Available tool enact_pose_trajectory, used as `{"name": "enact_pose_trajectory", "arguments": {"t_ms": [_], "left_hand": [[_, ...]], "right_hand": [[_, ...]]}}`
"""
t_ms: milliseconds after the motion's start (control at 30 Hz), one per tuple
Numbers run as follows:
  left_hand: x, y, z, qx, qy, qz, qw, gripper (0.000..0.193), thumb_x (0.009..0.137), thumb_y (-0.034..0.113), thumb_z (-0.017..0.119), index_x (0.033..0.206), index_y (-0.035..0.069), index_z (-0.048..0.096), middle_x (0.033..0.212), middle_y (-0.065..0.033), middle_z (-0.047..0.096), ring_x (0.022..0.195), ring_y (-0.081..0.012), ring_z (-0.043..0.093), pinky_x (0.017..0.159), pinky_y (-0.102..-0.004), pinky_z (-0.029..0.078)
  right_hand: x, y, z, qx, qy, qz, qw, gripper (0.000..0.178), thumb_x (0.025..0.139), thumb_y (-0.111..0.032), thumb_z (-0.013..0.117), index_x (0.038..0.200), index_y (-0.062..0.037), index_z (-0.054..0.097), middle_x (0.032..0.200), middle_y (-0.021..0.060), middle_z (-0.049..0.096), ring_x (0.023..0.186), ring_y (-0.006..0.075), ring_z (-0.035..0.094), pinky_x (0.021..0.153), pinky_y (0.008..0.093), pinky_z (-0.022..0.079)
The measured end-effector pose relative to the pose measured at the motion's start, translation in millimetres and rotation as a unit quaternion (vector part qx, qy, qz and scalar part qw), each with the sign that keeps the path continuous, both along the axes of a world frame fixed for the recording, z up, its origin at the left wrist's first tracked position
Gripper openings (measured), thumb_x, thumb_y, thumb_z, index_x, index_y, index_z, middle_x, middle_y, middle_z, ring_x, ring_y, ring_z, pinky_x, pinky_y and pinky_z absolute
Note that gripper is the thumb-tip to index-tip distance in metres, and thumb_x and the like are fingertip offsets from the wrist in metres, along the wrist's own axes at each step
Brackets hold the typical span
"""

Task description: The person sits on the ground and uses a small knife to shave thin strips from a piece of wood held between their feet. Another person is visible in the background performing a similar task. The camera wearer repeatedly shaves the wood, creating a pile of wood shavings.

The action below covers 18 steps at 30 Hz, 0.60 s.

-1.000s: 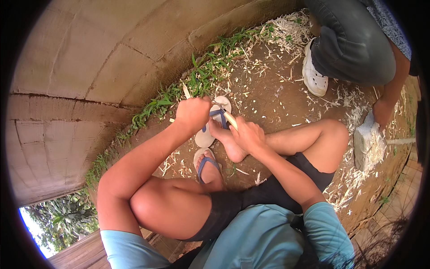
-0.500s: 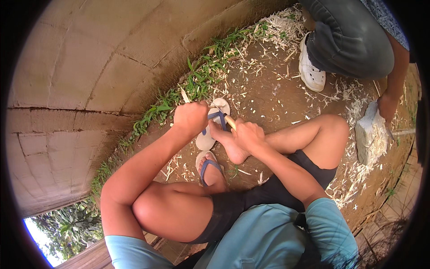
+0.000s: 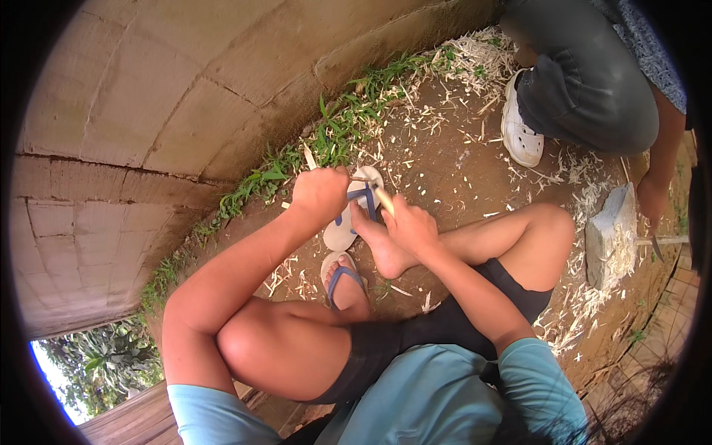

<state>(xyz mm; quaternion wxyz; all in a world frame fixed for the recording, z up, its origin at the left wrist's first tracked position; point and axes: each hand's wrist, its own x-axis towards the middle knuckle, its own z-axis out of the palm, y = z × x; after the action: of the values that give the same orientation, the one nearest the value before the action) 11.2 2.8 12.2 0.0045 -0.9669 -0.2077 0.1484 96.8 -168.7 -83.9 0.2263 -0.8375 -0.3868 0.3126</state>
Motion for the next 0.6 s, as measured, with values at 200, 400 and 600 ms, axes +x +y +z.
{"name": "enact_pose_trajectory", "arguments": {"t_ms": [200,400,600], "left_hand": [[-4,1,2,0.001,0.026,0.005,1.000,0.017,0.079,0.017,0.056,0.084,0.002,0.060,0.072,-0.0169,0.066,0.067,-0.0334,0.067,0.060,-0.0422,0.054],[-6,8,9,-0.015,0.024,0.027,0.999,0.016,0.077,0.017,0.058,0.084,0.003,0.061,0.074,-0.0177,0.066,0.071,-0.0338,0.067,0.062,-0.0428,0.054],[2,9,8,0.013,0.043,0.027,0.999,0.017,0.074,0.018,0.062,0.083,0.004,0.064,0.077,-0.0171,0.066,0.075,-0.0336,0.067,0.065,-0.0436,0.054]], "right_hand": [[5,2,-3,-0.068,0.015,0.051,0.996,0.041,0.090,-0.034,0.053,0.111,0.0002,0.048,0.085,0.0261,0.064,0.081,0.0430,0.064,0.071,0.0526,0.048],[-6,2,18,0.265,0.062,-0.093,0.958,0.044,0.092,-0.033,0.051,0.119,-0.0007,0.039,0.081,0.0258,0.062,0.078,0.0454,0.061,0.066,0.0524,0.046],[-1,-9,-36,-0.111,-0.004,0.099,0.989,0.036,0.088,-0.030,0.051,0.110,-0.0024,0.042,0.089,0.0201,0.067,0.084,0.0376,0.066,0.071,0.0496,0.051]]}}
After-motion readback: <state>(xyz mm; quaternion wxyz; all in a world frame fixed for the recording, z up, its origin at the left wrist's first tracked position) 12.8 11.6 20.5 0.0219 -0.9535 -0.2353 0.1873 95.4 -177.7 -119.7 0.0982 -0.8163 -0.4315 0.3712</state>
